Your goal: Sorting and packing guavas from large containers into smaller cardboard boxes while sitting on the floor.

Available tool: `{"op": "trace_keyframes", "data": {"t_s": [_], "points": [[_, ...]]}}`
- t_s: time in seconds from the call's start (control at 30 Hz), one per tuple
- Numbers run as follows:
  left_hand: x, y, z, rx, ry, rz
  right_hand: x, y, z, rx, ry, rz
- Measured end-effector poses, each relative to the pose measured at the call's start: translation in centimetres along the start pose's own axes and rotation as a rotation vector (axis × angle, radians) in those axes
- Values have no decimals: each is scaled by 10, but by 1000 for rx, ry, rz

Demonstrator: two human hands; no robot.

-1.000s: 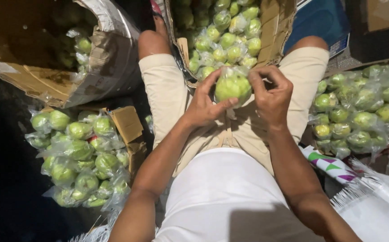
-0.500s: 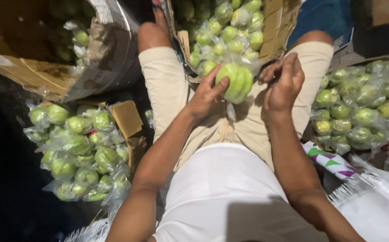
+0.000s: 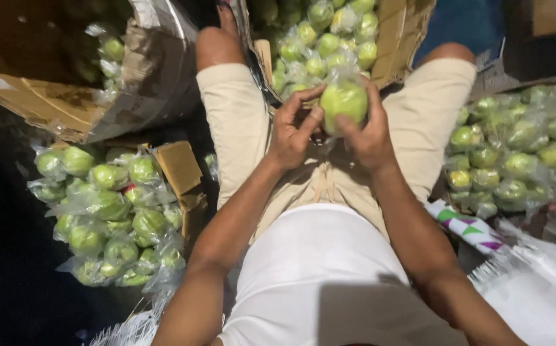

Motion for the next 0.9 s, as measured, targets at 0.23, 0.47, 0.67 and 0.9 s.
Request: {"op": "trace_keyframes", "data": {"t_s": [0.23, 0.47, 0.67, 0.9], "points": [[-18, 5, 30, 0, 110, -79, 12, 17, -51, 151, -1350, 66], [-31, 4, 60, -212, 102, -35, -19, 27, -20, 92, -1525, 314], [-28, -1, 65, -327, -11, -8, -107, 89, -67, 65, -1203, -466], [-34, -6, 73, -386, -11, -46, -208, 206, -160, 118, -950, -1323]]}}
Point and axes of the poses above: each hand's wrist, its own y-axis away from the middle knuckle, its own x-axis out of the palm, z = x × y, the point moved 7 cm from there along -y, towards the middle knuckle, and after that the axes turned 9 degrees about z, right-handed, at the moved point
